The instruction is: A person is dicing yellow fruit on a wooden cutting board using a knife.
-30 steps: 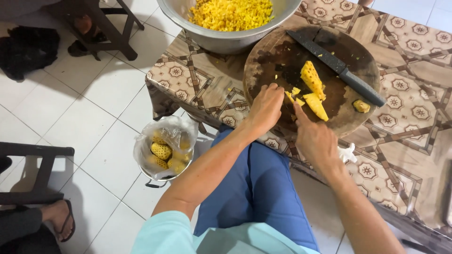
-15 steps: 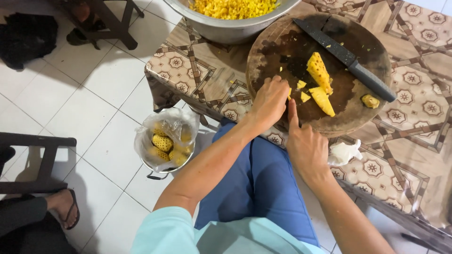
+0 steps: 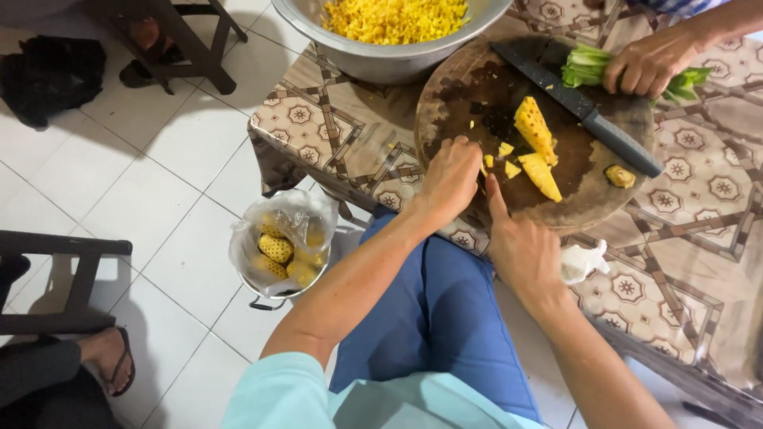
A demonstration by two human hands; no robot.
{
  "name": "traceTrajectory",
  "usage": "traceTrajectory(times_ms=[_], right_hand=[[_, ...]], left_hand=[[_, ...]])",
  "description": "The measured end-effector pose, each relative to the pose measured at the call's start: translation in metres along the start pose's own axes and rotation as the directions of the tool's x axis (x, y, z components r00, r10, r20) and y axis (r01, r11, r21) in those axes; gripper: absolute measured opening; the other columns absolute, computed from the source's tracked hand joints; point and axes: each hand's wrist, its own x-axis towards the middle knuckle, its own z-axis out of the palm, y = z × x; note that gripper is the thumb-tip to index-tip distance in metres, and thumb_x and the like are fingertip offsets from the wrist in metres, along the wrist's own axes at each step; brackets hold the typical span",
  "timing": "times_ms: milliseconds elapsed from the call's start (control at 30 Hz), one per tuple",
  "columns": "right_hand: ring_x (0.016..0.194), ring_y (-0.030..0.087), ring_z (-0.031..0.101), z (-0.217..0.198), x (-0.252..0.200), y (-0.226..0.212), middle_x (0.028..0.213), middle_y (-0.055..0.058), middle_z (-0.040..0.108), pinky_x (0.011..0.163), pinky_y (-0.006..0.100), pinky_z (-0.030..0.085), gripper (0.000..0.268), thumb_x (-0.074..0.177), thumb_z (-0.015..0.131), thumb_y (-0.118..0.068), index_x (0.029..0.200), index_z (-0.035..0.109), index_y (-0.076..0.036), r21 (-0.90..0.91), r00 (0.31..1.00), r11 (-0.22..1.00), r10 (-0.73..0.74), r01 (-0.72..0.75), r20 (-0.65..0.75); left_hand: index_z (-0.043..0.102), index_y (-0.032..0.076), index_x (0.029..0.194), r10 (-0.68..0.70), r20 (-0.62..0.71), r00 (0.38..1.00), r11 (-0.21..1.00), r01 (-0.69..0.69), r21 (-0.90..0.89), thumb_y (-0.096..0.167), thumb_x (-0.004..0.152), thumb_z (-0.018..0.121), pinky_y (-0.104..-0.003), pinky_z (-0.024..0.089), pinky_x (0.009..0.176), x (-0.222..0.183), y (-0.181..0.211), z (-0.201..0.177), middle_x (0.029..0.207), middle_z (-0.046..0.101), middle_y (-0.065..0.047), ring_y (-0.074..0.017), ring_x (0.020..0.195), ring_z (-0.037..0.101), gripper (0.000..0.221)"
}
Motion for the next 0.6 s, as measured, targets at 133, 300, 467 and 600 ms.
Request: traceTrajectory(times_ms=[133, 300, 467, 600], right_hand=[[0.065, 0.022, 0.07, -0.009, 0.015, 0.002, 0.073, 0.01, 0.068, 0.064, 0.036, 0.058, 0.062, 0.104, 0.031, -0.009, 0.164, 0.022, -0.022, -0.012, 1.0, 1.0, -0.011, 0.011, -0.007], [0.05, 0.017, 0.059, -0.02, 0.0, 0.01, 0.066, 0.009, 0.065, 0.05, 0.027, 0.051, 0.056, 0.106, 0.029, -0.014, 0.161, 0.032, -0.024, 0.159, 1.0, 0.987, 0.022, -0.022, 0.003], [0.053, 0.018, 0.062, -0.002, -0.008, 0.004, 0.068, 0.008, 0.065, 0.054, 0.03, 0.055, 0.059, 0.104, 0.031, -0.015, 0.161, 0.028, -0.027, 0.086, 1.0, 0.996, 0.0, 0.0, 0.005], [0.069, 0.03, 0.072, 0.013, 0.008, 0.004, 0.071, 0.01, 0.065, 0.067, 0.046, 0.06, 0.067, 0.099, 0.038, -0.014, 0.162, 0.021, -0.03, 0.029, 0.999, 0.999, -0.043, 0.044, -0.022]], left_hand=[[0.067, -0.011, 0.093, 0.01, -0.016, 1.0, 1.0, -0.01, 0.001, -0.009, 0.064, 0.082, -0.051, 0.064, 0.072, -0.004, 0.006, -0.016, 0.093, 0.063, -0.023, -0.0472, 0.094, 0.067, 0.033], [0.065, -0.012, 0.092, -0.004, -0.05, 0.999, 0.999, 0.006, 0.036, -0.012, 0.064, 0.08, -0.05, 0.064, 0.072, -0.009, 0.003, -0.005, 0.092, 0.064, -0.024, -0.0461, 0.092, 0.068, 0.031], [0.065, -0.01, 0.092, -0.008, -0.031, 0.999, 0.997, 0.011, 0.082, -0.008, 0.063, 0.082, -0.048, 0.064, 0.071, -0.008, 0.002, 0.0, 0.091, 0.064, -0.022, -0.0438, 0.091, 0.068, 0.034], [0.066, -0.008, 0.096, -0.023, -0.045, 0.999, 0.995, 0.028, 0.098, -0.007, 0.063, 0.083, -0.047, 0.064, 0.072, -0.005, 0.001, 0.005, 0.093, 0.064, -0.02, -0.0423, 0.093, 0.068, 0.037]])
